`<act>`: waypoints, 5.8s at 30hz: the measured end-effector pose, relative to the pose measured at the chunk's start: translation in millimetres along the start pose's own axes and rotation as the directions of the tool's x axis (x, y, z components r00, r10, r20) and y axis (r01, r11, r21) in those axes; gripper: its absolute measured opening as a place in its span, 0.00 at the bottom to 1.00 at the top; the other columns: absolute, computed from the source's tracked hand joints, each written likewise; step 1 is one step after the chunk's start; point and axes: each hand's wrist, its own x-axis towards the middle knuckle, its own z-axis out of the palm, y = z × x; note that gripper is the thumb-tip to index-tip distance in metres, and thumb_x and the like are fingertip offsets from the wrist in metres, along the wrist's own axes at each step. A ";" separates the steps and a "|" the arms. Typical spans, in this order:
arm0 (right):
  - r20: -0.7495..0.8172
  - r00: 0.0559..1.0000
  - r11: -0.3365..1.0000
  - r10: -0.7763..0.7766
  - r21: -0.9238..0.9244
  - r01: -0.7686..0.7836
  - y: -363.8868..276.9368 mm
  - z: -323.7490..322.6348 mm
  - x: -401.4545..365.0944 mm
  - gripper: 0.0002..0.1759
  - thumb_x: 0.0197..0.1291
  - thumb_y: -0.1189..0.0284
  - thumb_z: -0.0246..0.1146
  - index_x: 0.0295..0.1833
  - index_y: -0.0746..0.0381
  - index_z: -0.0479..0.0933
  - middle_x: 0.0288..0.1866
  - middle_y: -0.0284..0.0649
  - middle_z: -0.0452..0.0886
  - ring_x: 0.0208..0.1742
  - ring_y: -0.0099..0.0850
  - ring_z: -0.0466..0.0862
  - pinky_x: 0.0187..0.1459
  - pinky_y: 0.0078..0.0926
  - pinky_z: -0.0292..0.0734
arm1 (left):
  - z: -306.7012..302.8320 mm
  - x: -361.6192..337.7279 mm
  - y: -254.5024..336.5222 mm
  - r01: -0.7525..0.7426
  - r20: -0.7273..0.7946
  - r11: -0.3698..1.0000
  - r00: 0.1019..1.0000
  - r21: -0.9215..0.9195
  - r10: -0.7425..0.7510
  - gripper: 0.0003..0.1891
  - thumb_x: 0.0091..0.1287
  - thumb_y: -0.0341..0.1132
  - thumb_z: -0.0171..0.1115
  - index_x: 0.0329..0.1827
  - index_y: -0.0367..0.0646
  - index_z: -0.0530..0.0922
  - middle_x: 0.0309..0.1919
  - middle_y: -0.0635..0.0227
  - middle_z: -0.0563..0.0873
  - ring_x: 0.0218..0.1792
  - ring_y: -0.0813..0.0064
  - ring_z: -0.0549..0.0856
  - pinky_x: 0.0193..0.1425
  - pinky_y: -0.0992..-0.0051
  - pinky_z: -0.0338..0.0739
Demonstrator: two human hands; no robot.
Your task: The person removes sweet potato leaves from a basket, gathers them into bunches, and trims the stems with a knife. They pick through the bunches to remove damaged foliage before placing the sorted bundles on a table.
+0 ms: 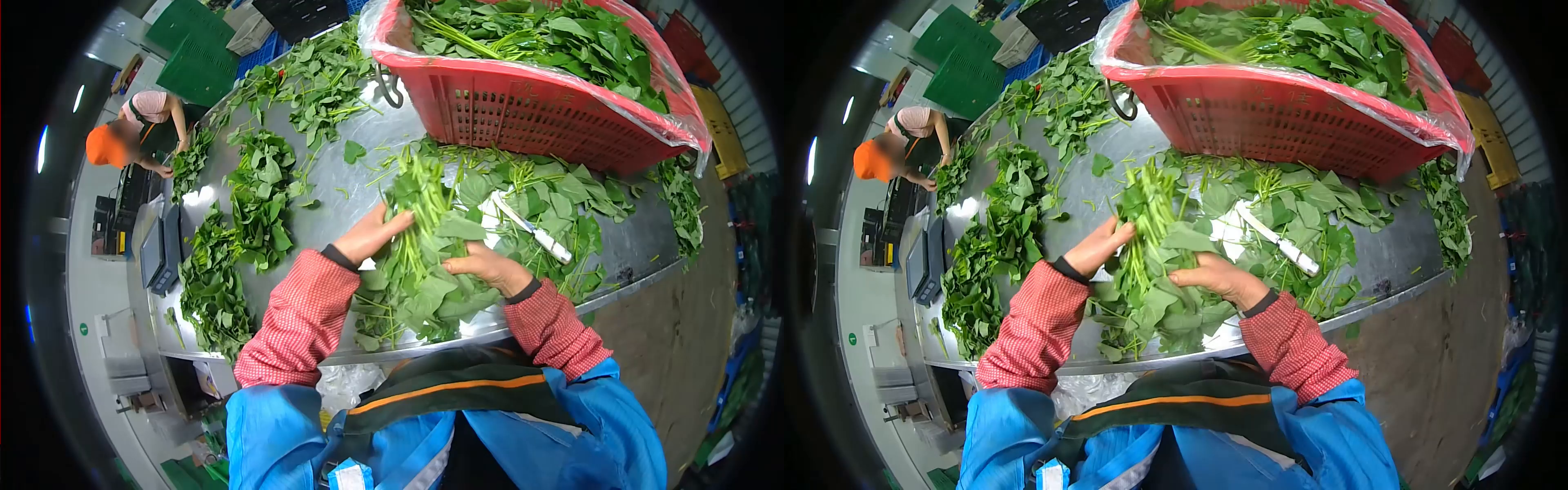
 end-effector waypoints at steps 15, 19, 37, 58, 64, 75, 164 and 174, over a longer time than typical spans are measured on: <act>-0.024 1.000 0.888 -0.019 -0.459 0.006 -6.2 24.7 20.4 0.31 0.70 0.54 0.59 0.69 0.64 0.68 0.63 0.39 0.76 0.62 0.30 0.75 0.64 0.30 0.69 | 83.8 -39.7 -43.5 -0.218 -0.479 0.893 0.781 0.394 0.402 0.34 0.47 0.32 0.76 0.61 0.37 0.75 0.65 0.51 0.68 0.63 0.57 0.70 0.70 0.63 0.65; 0.080 0.983 0.929 0.165 -0.347 -0.128 26.6 13.4 21.2 0.45 0.62 0.47 0.65 0.72 0.69 0.60 0.66 0.43 0.73 0.65 0.31 0.72 0.65 0.29 0.67 | 90.7 -46.5 -48.1 -0.046 -0.516 0.755 0.702 0.655 0.490 0.33 0.48 0.39 0.75 0.61 0.45 0.78 0.73 0.40 0.53 0.70 0.43 0.58 0.73 0.55 0.59; -0.451 0.851 0.651 -0.269 -0.736 -0.184 -44.9 9.7 -4.6 0.31 0.56 0.49 0.67 0.57 0.60 0.76 0.38 0.43 0.85 0.38 0.40 0.86 0.39 0.37 0.80 | -5.2 -77.8 -71.6 -0.048 -0.397 0.719 0.807 0.693 0.437 0.56 0.45 0.24 0.74 0.78 0.37 0.48 0.64 0.48 0.68 0.63 0.50 0.70 0.69 0.65 0.68; -0.457 0.772 0.896 -0.441 -0.181 0.405 -88.7 -0.5 15.6 0.11 0.71 0.66 0.57 0.42 0.63 0.78 0.20 0.27 0.72 0.19 0.15 0.70 0.23 0.12 0.65 | 12.5 -116.4 -70.8 -0.087 -0.498 0.964 0.842 0.249 0.205 0.53 0.49 0.27 0.75 0.76 0.34 0.50 0.67 0.55 0.70 0.67 0.64 0.71 0.74 0.69 0.60; -0.105 0.710 0.144 -0.697 -0.990 -0.006 -65.7 68.7 29.9 0.22 0.52 0.53 0.71 0.39 0.62 0.78 0.23 0.43 0.81 0.25 0.42 0.83 0.25 0.38 0.76 | 10.6 -116.5 -83.0 -0.053 -0.419 0.991 0.902 0.124 0.101 0.56 0.46 0.23 0.74 0.78 0.35 0.47 0.64 0.59 0.73 0.62 0.67 0.75 0.68 0.72 0.67; -0.239 0.569 0.043 -0.787 -0.941 -0.335 -84.0 -7.3 2.7 0.05 0.61 0.70 0.61 0.37 0.59 0.75 0.21 0.42 0.79 0.23 0.42 0.81 0.22 0.41 0.74 | 12.2 -121.1 -88.4 -0.150 -0.490 0.985 0.854 0.088 0.174 0.36 0.48 0.24 0.75 0.63 0.36 0.68 0.53 0.64 0.81 0.52 0.69 0.81 0.62 0.69 0.73; -0.029 0.976 0.763 -0.214 -0.629 0.149 -78.1 24.9 47.4 0.08 0.59 0.74 0.63 0.42 0.64 0.80 0.35 0.32 0.79 0.39 0.19 0.77 0.42 0.21 0.72 | 44.5 -121.9 -90.9 -0.038 -0.059 0.336 0.997 -0.941 -0.053 0.24 0.65 0.31 0.62 0.63 0.34 0.72 0.52 0.56 0.84 0.48 0.63 0.85 0.59 0.63 0.80; -0.234 0.696 0.041 -0.678 -0.958 -0.282 -84.9 -28.9 12.5 0.21 0.56 0.64 0.67 0.53 0.62 0.78 0.42 0.46 0.82 0.45 0.43 0.81 0.47 0.39 0.76 | 30.2 -114.2 -92.5 0.000 -0.016 0.297 0.998 -0.955 -0.053 0.23 0.65 0.31 0.62 0.63 0.33 0.73 0.52 0.56 0.84 0.48 0.64 0.85 0.59 0.64 0.80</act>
